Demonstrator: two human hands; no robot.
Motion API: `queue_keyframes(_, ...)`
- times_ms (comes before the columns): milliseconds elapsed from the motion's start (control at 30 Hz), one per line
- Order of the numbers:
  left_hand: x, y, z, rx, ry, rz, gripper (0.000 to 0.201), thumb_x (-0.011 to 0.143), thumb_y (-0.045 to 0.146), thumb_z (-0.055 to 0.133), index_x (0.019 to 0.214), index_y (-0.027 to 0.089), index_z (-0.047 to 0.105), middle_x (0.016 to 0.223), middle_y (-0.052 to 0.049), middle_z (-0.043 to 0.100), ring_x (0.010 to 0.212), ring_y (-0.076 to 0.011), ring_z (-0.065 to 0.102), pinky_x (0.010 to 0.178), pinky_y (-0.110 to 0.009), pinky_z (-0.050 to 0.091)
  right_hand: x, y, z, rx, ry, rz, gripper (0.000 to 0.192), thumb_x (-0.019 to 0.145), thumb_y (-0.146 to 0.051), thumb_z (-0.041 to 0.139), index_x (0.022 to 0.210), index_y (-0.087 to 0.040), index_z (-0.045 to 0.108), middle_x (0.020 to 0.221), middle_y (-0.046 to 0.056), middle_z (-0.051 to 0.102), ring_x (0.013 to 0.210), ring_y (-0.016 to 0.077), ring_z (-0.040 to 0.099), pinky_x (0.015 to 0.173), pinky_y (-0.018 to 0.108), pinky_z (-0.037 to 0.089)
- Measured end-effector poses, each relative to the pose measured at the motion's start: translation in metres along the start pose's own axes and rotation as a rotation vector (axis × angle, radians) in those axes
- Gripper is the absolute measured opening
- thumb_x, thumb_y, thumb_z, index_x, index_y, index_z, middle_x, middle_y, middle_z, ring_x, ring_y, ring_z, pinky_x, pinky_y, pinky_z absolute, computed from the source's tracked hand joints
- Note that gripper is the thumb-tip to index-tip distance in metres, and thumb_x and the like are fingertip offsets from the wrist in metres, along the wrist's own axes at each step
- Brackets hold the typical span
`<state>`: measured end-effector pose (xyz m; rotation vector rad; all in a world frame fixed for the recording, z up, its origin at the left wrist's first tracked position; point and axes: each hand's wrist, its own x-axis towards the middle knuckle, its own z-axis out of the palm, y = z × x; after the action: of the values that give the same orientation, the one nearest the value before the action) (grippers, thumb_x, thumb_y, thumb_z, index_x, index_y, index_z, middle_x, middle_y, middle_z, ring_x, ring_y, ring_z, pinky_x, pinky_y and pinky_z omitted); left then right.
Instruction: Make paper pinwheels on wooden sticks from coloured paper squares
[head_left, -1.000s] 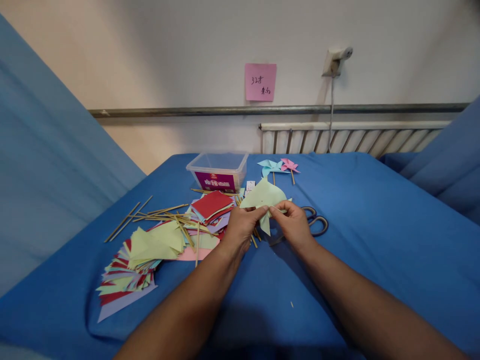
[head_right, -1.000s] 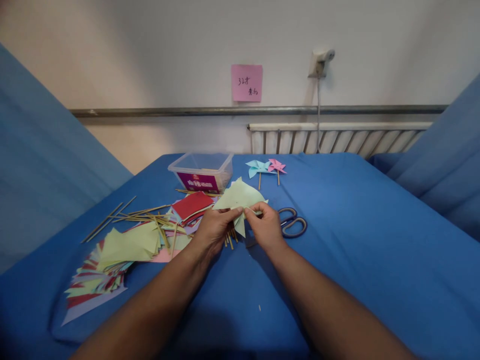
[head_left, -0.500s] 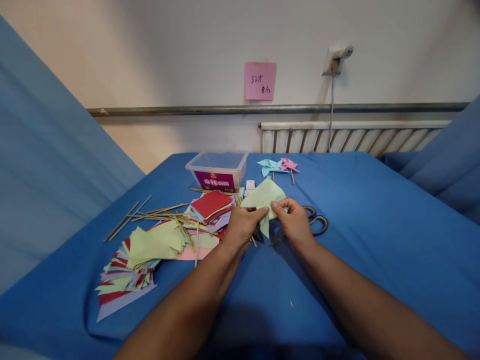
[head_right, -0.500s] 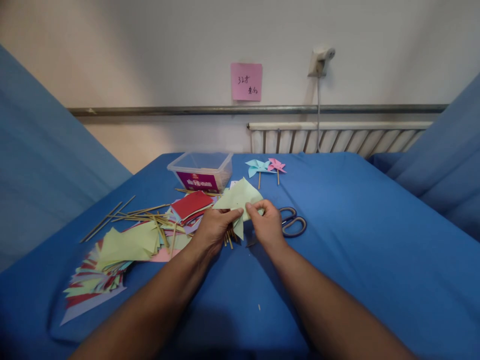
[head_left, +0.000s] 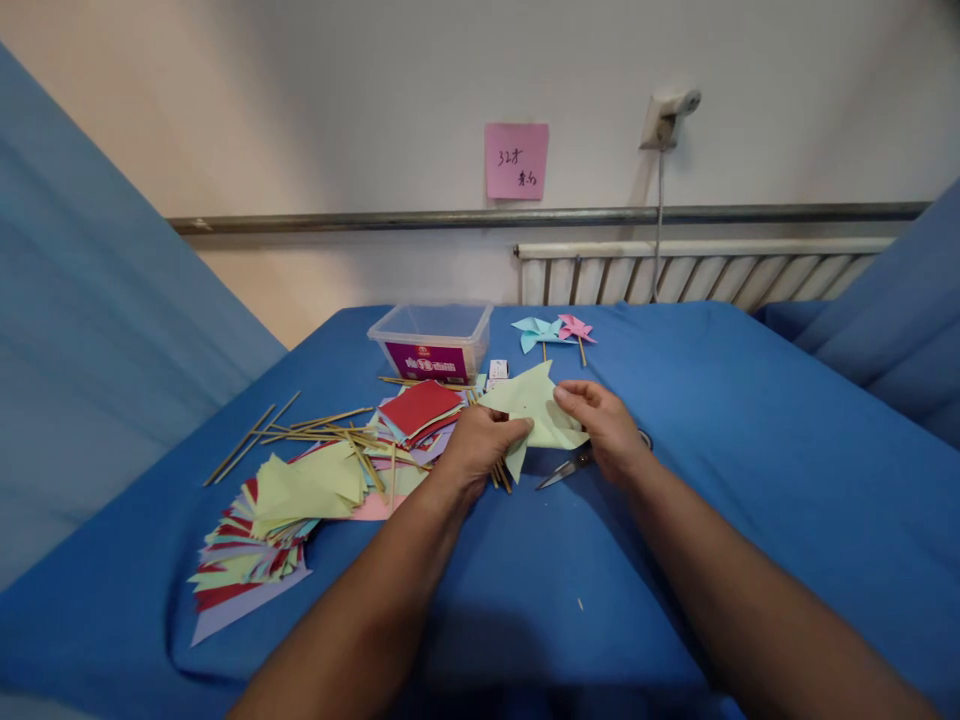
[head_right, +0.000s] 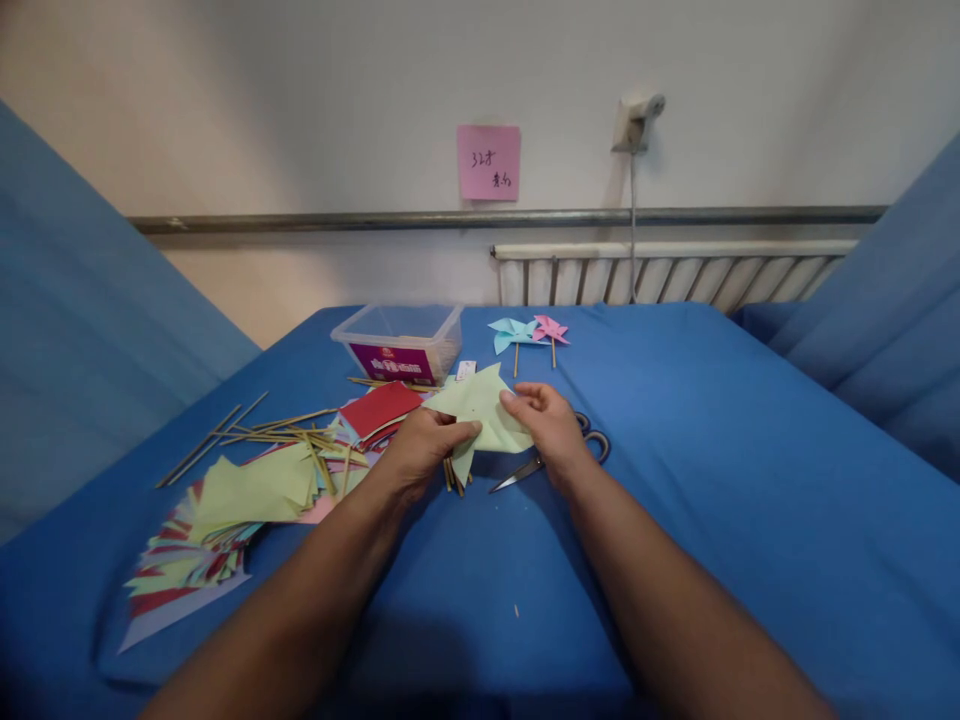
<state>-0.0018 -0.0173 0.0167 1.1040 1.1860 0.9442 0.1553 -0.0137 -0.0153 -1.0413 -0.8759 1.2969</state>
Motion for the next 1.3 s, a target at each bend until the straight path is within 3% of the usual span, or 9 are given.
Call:
queue_keyframes(67,-0.001,0.002,0.0,0.032,-0.056,0.006,0.026,0.058,0.02,0.072,0.081,0.008,0.072,0.07,-0.007,0.07,0.053,-0.0156,0.059,0.051,-0.025,0.045,-0.002,-0.001,-0.002,0.02,-0.132,0.053,0.043,0.06,-0.039,0.08,0.094,-0.019,0.062,0.084,0.002,0.071,0.069,0.0175,0.065,0.065,0.03,0.05)
queue_keyframes(167,-0.002,0.002,0.0,0.079,-0.108,0.039,0.032,0.057,0.018,0.071,0.089,0.009,0.071,0.072,-0.006,0.07,0.054,-0.0141,0.058,0.051,-0.023,0.043,-0.005,0.0,-0.001,0.013,-0.222,0.085,0.044,0.058,-0.034,0.083,0.094,-0.019,0.062,0.085,0.002,0.071,0.065,0.0171,0.065,0.062,0.03,0.05)
queue_keyframes(433,0.002,-0.001,-0.004,0.064,-0.107,0.009,0.025,0.058,0.027,0.074,0.071,0.008,0.068,0.062,-0.006,0.065,0.046,-0.0128,0.054,0.044,-0.023,0.039,-0.004,0.002,0.001,0.084,-0.21,0.109,0.042,0.06,-0.033,0.08,0.095,-0.018,0.062,0.087,0.004,0.071,0.065,0.017,0.064,0.063,0.031,0.05)
queue_keyframes(500,0.002,0.0,-0.004,0.031,-0.064,0.01,0.024,0.057,0.026,0.075,0.071,0.008,0.068,0.062,-0.006,0.066,0.046,-0.0129,0.055,0.045,-0.023,0.04,-0.002,0.003,-0.001,0.003,-0.048,0.005,0.04,0.064,-0.038,0.076,0.095,-0.018,0.06,0.085,0.004,0.069,0.068,0.0176,0.063,0.064,0.032,0.05)
queue_keyframes(600,0.001,0.002,-0.003,-0.002,0.031,0.027,0.023,0.057,0.026,0.076,0.069,0.008,0.069,0.062,-0.006,0.067,0.046,-0.0127,0.055,0.045,-0.023,0.041,-0.002,0.002,-0.002,-0.256,0.274,-0.37,0.031,0.07,-0.041,0.07,0.089,-0.019,0.061,0.096,0.007,0.065,0.087,0.0213,0.062,0.076,0.036,0.049)
queue_keyframes(667,0.002,0.003,-0.003,-0.031,0.066,0.044,0.024,0.056,0.027,0.077,0.07,0.008,0.07,0.063,-0.007,0.068,0.048,-0.0131,0.057,0.047,-0.023,0.042,-0.006,0.0,0.001,-0.451,0.287,-0.593,0.02,0.073,-0.039,0.067,0.079,-0.02,0.063,0.108,0.008,0.061,0.103,0.0234,0.058,0.087,0.038,0.045)
queue_keyframes(733,0.002,0.002,-0.003,-0.068,0.077,0.055,0.024,0.056,0.027,0.078,0.069,0.009,0.07,0.062,-0.006,0.068,0.048,-0.0128,0.057,0.048,-0.023,0.043,-0.012,-0.001,0.005,-0.553,0.198,-0.68,0.016,0.075,-0.035,0.067,0.072,-0.02,0.064,0.11,0.009,0.06,0.106,0.0229,0.057,0.094,0.039,0.041)
queue_keyframes(867,0.003,0.001,-0.002,-0.138,0.072,0.053,0.026,0.054,0.028,0.079,0.068,0.009,0.07,0.06,-0.005,0.067,0.048,-0.0124,0.056,0.049,-0.023,0.043,-0.018,0.004,0.013,-0.599,0.115,-0.629,0.011,0.073,-0.03,0.067,0.068,-0.02,0.064,0.11,0.009,0.061,0.103,0.0222,0.059,0.093,0.037,0.042)
queue_keyframes(1300,0.005,-0.003,-0.001,-0.223,0.069,0.021,0.027,0.053,0.026,0.081,0.069,0.008,0.068,0.059,-0.007,0.067,0.046,-0.0128,0.056,0.047,-0.024,0.044,-0.012,0.012,0.012,-0.54,0.132,-0.513,0.012,0.072,-0.029,0.065,0.064,-0.021,0.063,0.102,0.006,0.062,0.096,0.021,0.061,0.09,0.036,0.044)
